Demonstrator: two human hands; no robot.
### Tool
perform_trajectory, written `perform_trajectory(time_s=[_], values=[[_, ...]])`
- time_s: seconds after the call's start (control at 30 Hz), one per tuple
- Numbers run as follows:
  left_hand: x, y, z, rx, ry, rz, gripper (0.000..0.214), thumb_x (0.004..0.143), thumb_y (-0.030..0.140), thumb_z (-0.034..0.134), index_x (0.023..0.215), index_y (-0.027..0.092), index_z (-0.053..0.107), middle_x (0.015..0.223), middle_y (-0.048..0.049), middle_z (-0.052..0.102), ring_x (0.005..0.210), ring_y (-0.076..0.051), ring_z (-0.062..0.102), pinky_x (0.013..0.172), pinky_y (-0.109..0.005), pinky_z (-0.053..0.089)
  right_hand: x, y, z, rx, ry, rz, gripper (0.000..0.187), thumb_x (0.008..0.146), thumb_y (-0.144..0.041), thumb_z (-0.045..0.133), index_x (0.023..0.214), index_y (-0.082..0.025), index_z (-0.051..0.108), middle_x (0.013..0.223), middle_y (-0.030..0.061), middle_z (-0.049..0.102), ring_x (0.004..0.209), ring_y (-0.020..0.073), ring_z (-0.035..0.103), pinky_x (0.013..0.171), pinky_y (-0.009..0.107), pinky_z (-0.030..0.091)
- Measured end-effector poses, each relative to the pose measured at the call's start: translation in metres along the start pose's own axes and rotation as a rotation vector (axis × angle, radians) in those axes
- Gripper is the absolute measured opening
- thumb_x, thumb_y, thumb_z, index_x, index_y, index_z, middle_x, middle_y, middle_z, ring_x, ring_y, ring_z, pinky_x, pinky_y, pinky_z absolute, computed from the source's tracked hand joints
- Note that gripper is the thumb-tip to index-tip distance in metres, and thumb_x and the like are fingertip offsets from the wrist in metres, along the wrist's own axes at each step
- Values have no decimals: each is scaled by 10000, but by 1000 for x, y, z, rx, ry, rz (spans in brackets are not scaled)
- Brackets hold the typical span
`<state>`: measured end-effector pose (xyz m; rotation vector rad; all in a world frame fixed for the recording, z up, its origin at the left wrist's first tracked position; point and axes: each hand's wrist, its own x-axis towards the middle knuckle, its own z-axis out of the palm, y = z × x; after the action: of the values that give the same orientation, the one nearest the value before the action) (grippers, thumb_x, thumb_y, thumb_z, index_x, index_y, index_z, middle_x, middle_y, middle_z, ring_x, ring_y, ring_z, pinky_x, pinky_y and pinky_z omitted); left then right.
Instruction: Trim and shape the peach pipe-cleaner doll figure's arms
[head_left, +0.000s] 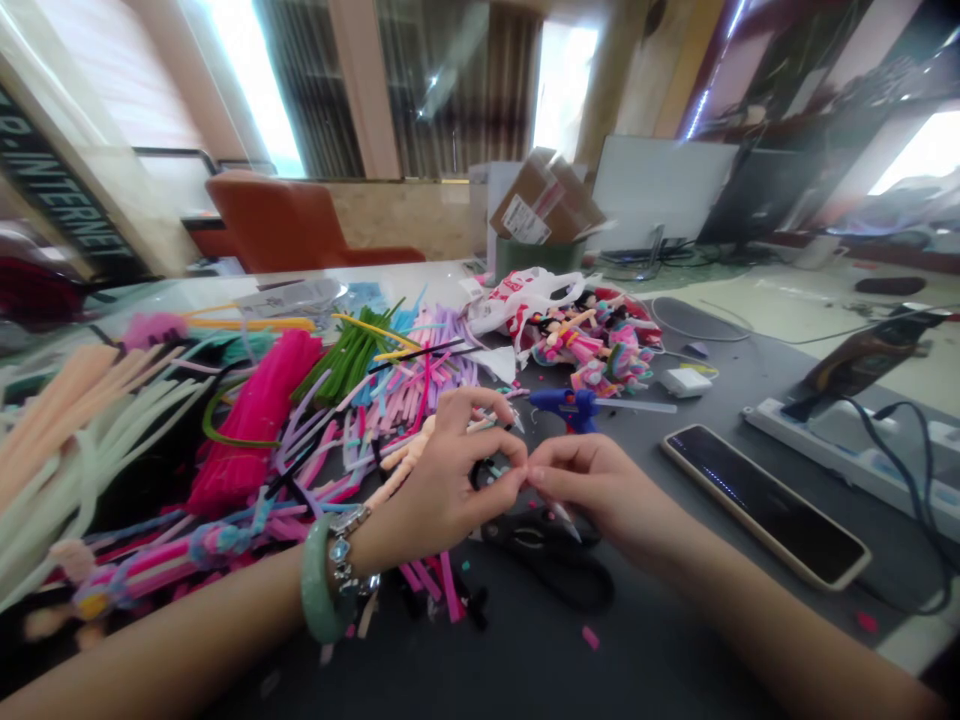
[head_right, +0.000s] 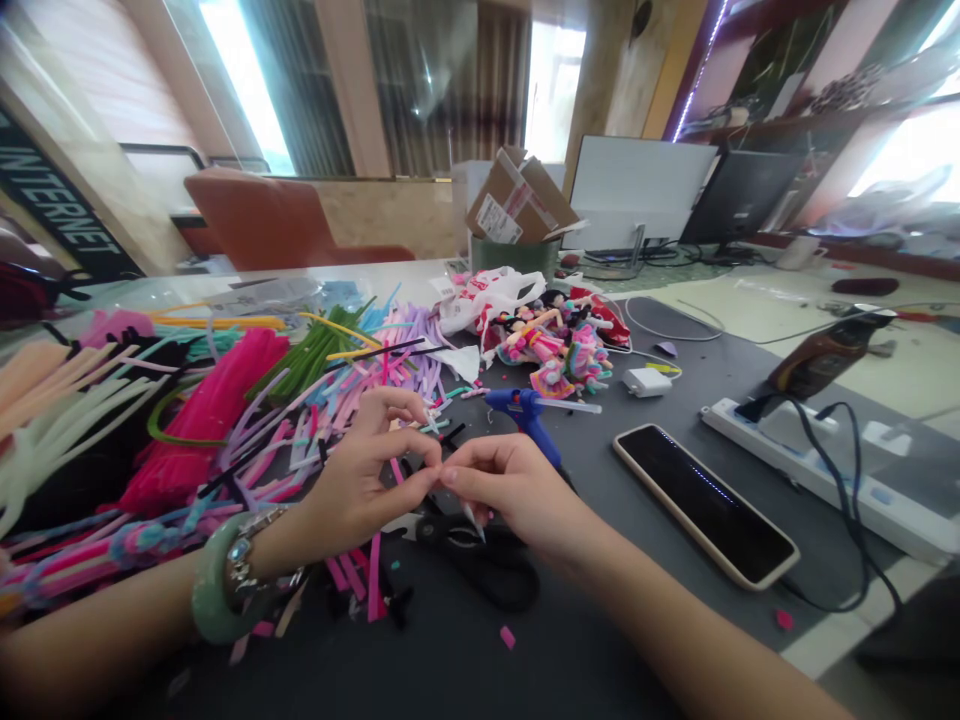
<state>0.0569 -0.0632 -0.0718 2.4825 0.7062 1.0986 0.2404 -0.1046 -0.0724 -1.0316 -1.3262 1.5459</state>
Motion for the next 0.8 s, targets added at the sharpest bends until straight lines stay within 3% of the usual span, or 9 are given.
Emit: perform_trajectory(time_s=[0.17,0.33,0.47,0.53,0.63,0.8], values=[[7,1,-6,259,-23,221,44,815,184,563,791,195,598,1056,-57,495,1088,-233,399,976,-419,351,-3,-8,1,-294,57,-6,182,790,-305,624,718,-138,640,491,-44,506,438,59,420,414,189,273],[4,1,-5,596,-78,491,124,822,112,548,924,153,604,1065,-78,562,1126,-244,390,991,-418,359,-2,-2,1,-514,112,-100,149,800,-242,555,705,-150,624,549,-40,482,503,75,397,452,204,287],[-1,1,-7,721,-28,743,140,821,101,563,927,175,616,1103,-50,568,1093,-200,423,1057,-412,305,-2,-4,0,-432,92,-52,106,769,-178,550,685,-146,607,535,-42,496,487,71,425,450,196,299],[0,2,-10,640,28,700,133,803,112,600,912,186,616,1049,-48,574,1069,-194,436,1025,-381,347,-2,-6,-1,-286,66,-4,115,771,-208,585,677,-144,603,483,-54,488,431,55,407,418,185,274],[6,4,-13,425,96,446,81,793,150,628,858,198,627,971,-54,560,1014,-195,464,937,-367,402,-2,-6,-1,-91,38,5,151,768,-275,647,699,-143,620,463,-61,488,407,42,398,399,176,249],[12,0,-12,117,31,190,77,813,183,613,816,230,673,996,-37,508,1020,-175,474,941,-377,378,1,0,-1,107,26,11,176,744,-302,690,708,-141,628,517,-51,506,432,45,406,431,187,289]])
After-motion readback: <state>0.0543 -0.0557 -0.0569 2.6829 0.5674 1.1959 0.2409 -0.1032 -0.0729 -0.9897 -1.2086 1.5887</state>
